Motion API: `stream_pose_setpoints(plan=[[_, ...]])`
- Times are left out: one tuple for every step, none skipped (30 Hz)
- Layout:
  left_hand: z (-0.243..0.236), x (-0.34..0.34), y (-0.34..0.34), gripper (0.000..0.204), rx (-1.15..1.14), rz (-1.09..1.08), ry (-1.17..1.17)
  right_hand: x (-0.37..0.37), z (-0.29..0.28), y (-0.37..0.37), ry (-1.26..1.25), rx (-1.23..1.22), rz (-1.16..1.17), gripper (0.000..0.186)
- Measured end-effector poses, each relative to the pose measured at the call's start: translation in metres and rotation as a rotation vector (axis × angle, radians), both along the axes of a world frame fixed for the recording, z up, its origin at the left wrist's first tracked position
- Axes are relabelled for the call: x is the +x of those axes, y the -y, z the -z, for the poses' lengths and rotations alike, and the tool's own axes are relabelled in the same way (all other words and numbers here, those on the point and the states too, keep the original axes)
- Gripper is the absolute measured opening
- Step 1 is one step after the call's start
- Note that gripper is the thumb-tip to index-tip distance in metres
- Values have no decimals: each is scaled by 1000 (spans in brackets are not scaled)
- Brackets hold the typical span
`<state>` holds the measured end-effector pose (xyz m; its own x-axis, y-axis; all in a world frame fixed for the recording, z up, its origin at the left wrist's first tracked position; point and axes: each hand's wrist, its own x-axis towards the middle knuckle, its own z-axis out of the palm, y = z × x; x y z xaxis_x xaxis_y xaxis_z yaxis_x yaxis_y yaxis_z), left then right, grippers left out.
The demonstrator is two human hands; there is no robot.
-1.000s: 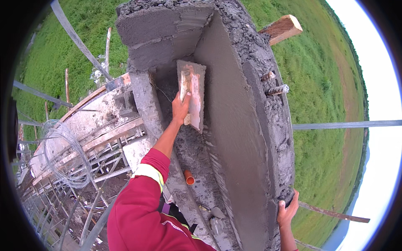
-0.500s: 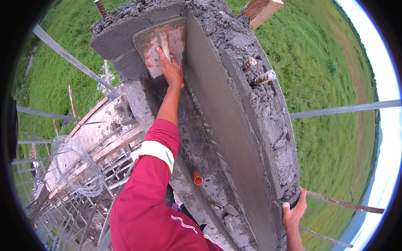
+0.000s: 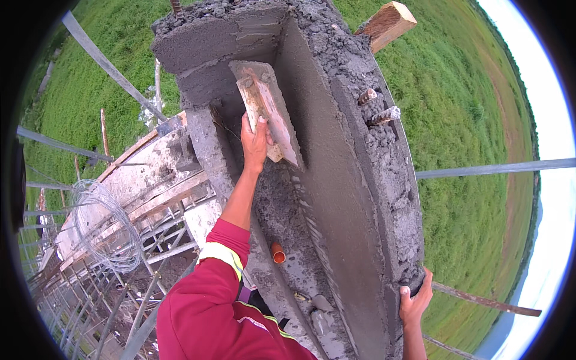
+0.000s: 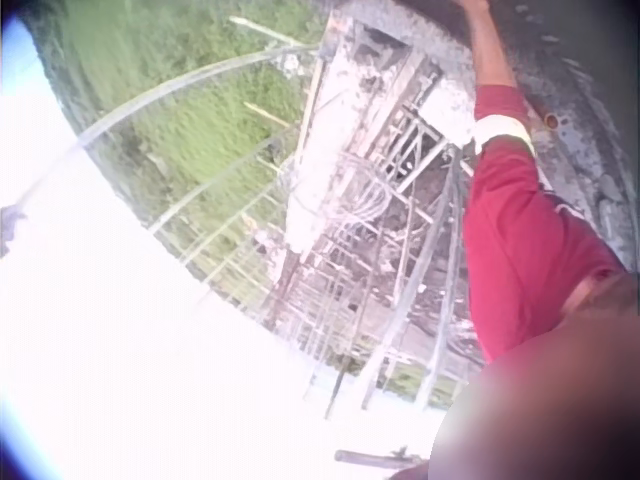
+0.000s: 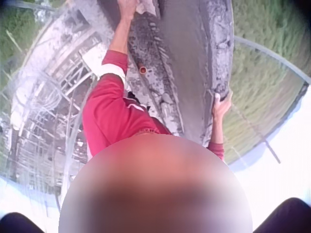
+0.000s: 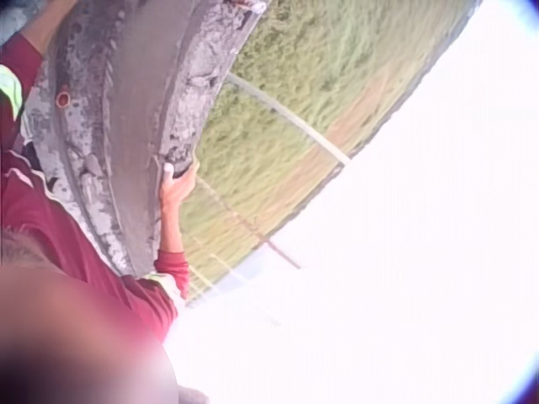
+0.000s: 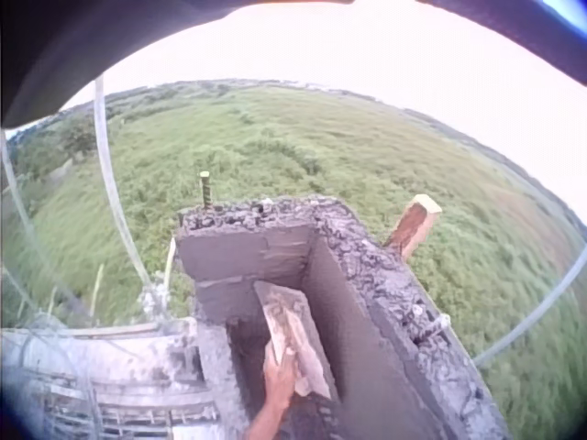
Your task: The person smooths wet concrete on a curved wall using a trowel, then pours additional concrete from a bucket and continues to level and finish the surface. The person also uses a plastic bottle to pour water onto the concrete and smooths it again.
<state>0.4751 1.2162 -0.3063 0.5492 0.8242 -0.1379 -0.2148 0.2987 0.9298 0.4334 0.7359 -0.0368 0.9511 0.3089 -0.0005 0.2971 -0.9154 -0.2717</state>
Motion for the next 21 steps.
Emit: stream_pose_setpoints(plan=[[-15, 5, -9, 46, 86, 75, 65, 0, 1, 1, -10, -2, 2, 90], [-26, 18, -16, 40, 120, 134, 144, 0, 1, 2, 0, -6, -8, 90], [-32, 30, -21, 36, 176, 199, 178, 0, 2, 3, -17, -16, 13, 91], [-33, 42, -24, 36, 284, 242, 146, 1, 4, 5, -5, -22, 17, 91], [-30, 54, -24, 38, 293, 297, 164, 0, 4, 7, 25, -37, -2, 92], [-22, 61, -24, 40, 356, 162, 105, 1, 6, 9, -14, -7, 2, 94], [-10, 67, -20, 41, 474, 41, 120, 0, 6, 11, -27, -28, 13, 93], [4, 72, -18, 42, 370, 49, 87, 1, 7, 12, -17, -32, 8, 93], [21, 69, -12, 42, 264, 93, 44, 0, 7, 13, -2, -34, -4, 93], [37, 66, -8, 43, 133, 132, -69, 1, 7, 14, 29, -60, -31, 91], [52, 64, -6, 42, 109, 144, -1, 0, 7, 14, 9, -74, -10, 89], [67, 60, 1, 41, 38, 160, -14, 0, 6, 15, 0, -89, 6, 88], [80, 58, 8, 40, 9, 164, 42, 0, 6, 14, 16, -98, 4, 87], [93, 54, 16, 40, -125, 174, -44, 0, 5, 14, -8, -86, 4, 85], [103, 48, 28, 39, -212, 173, -63, 1, 4, 14, -9, -65, -12, 84], [112, 40, 43, 39, -268, 159, -38, 1, 4, 13, -9, -44, -28, 82], [118, 28, 64, 37, -427, 162, -40, 1, 4, 12, -9, -40, -34, 80], [119, 12, 93, 36, -516, 149, -67, 1, 4, 11, -14, -34, -40, 77], [115, -8, 124, 35, -575, 168, -88, 1, 3, 11, -23, -26, -46, 75], [106, -30, 159, 36, -642, 191, -97, 1, 4, 9, -37, -18, -59, 72], [92, -52, 194, 36, -649, 215, -107, 0, 3, 8, -36, -28, -53, 72]])
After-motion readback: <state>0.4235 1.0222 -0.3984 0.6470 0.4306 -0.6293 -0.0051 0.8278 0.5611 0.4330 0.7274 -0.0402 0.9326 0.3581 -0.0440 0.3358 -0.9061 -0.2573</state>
